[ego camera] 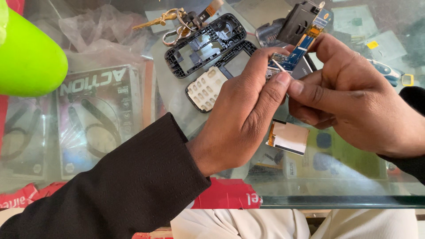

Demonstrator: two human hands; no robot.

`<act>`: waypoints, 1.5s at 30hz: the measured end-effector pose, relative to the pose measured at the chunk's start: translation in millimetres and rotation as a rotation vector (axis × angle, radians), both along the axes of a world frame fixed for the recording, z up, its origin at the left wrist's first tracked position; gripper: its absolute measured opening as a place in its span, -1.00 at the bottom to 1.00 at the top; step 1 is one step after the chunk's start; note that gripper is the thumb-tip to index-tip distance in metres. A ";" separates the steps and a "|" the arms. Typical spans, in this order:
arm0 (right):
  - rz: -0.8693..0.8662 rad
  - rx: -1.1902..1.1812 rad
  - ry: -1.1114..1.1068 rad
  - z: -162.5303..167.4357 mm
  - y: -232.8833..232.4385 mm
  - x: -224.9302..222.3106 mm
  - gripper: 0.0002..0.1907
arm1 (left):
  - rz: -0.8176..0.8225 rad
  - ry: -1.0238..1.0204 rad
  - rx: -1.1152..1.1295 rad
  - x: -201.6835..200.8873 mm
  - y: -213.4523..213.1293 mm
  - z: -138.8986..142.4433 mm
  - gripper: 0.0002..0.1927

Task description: The person repairs a disassembled mobile phone on a glass work table. They clean the internal board and speaker area with a brush, pry and adjust components on the board with a thin metal tool, and press the board and parts back into the phone housing.

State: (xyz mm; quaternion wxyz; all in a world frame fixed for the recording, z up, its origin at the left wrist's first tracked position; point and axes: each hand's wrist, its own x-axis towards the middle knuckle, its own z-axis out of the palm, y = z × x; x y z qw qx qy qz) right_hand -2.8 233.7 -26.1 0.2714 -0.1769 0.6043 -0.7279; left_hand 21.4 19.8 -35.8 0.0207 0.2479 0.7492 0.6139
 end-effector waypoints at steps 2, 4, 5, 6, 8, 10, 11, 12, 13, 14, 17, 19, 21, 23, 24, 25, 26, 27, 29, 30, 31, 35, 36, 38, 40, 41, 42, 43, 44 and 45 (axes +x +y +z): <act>0.001 0.010 0.006 0.0 -0.3 0.0 -0.47 | -0.007 0.005 0.011 0.2 0.0 -0.2 -0.66; 0.019 -0.007 0.024 -0.4 -0.1 0.2 -0.50 | -0.014 0.008 0.016 0.3 0.0 -0.3 -0.68; 0.004 0.030 0.029 -0.7 0.6 0.6 -0.52 | -0.016 0.008 0.016 0.2 -0.1 -0.3 -0.69; -0.011 0.068 0.034 -1.2 1.2 0.9 -0.54 | -0.017 0.007 0.010 0.0 0.1 -0.2 -0.69; -0.083 0.230 0.042 -3.5 2.7 0.9 -0.59 | 0.003 0.017 -0.018 -0.7 0.4 0.2 -0.71; -0.116 0.206 0.001 -7.2 4.1 1.4 -0.71 | 0.039 0.034 -0.061 -1.1 1.5 0.8 -0.76; -0.133 0.194 -0.020 -9.3 4.8 1.5 -0.76 | 0.035 0.013 -0.038 -1.3 2.0 1.1 -0.77; -0.141 0.203 -0.027 -11.4 5.4 1.5 -0.82 | 0.032 -0.008 -0.015 -1.3 2.5 1.6 -0.78; -0.149 0.212 -0.034 -13.5 6.0 1.3 -0.86 | 0.028 -0.030 0.008 -1.2 3.0 2.0 -0.77; -0.158 0.220 -0.041 -15.3 6.2 1.3 -0.86 | 0.041 -0.050 0.009 -0.9 3.3 2.6 -0.78; -0.202 0.192 -0.052 -18.3 6.0 2.8 -0.72 | 0.085 -0.058 -0.009 0.8 3.5 4.6 -0.78; -0.186 0.191 -0.060 -17.8 4.6 4.0 -0.77 | 0.121 0.005 -0.054 3.1 3.1 6.3 -0.78; -0.171 0.176 -0.071 -15.2 2.5 5.9 -0.84 | 0.147 0.009 -0.047 4.7 3.5 7.8 -0.79; -0.151 0.137 -0.085 -12.4 -1.0 7.9 -0.87 | 0.174 -0.001 -0.045 5.7 3.7 9.0 -0.80; -0.159 0.145 -0.101 -11.0 -3.2 9.0 -0.86 | 0.187 -0.018 -0.044 6.2 4.0 9.4 -0.81; -0.167 0.153 -0.113 -9.8 -5.2 9.9 -0.86 | 0.199 -0.031 -0.042 6.3 4.4 9.6 -0.82; -0.177 0.163 -0.125 -8.2 -6.8 10.7 -0.85 | 0.208 -0.007 -0.059 6.2 4.7 9.9 -0.81; -0.157 0.140 -0.124 -6.7 -7.7 11.3 -0.84 | 0.216 0.018 -0.075 6.2 5.1 9.8 -0.79; -0.116 0.092 -0.123 -4.9 -9.7 12.3 -0.79 | 0.227 0.035 -0.089 6.1 5.5 9.8 -0.78; -0.113 0.077 -0.122 -4.7 -10.3 12.9 -0.79 | 0.230 0.027 -0.087 6.3 5.6 9.7 -0.78; -0.110 0.062 -0.121 -4.8 -10.5 13.4 -0.79 | 0.233 0.020 -0.085 6.3 5.7 9.7 -0.79; -0.137 0.102 -0.115 -8.4 -7.5 13.9 -0.81 | 0.199 0.015 -0.066 6.4 5.1 10.1 -0.79; -0.143 0.097 -0.095 -9.6 -6.1 12.7 -0.84 | 0.185 0.021 -0.054 6.1 4.5 10.3 -0.81; -0.149 0.088 -0.066 -12.6 -3.8 10.4 -0.86 | 0.170 0.029 -0.042 5.6 3.6 10.3 -0.82; -0.134 0.091 -0.041 -14.1 -0.8 7.7 -0.81 | 0.160 0.048 -0.040 3.8 3.0 9.4 -0.81; -0.123 0.091 -0.031 -15.0 -0.3 7.0 -0.76 | 0.140 0.001 -0.041 3.5 2.4 8.8 -0.81; -0.111 0.104 -0.012 -15.6 -0.4 6.3 -0.80 | 0.118 -0.045 -0.041 2.9 1.7 8.1 -0.80; -0.101 0.119 0.004 -15.7 -0.3 6.2 -0.83 | 0.093 -0.093 -0.041 2.8 1.3 7.4 -0.79; -0.095 0.136 0.021 -15.5 -0.5 6.8 -0.85 | 0.088 -0.053 -0.039 3.1 1.0 6.6 -0.77; -0.098 0.137 0.022 -14.7 -0.6 7.2 -0.84 | 0.081 -0.011 -0.038 2.9 1.0 5.9 -0.74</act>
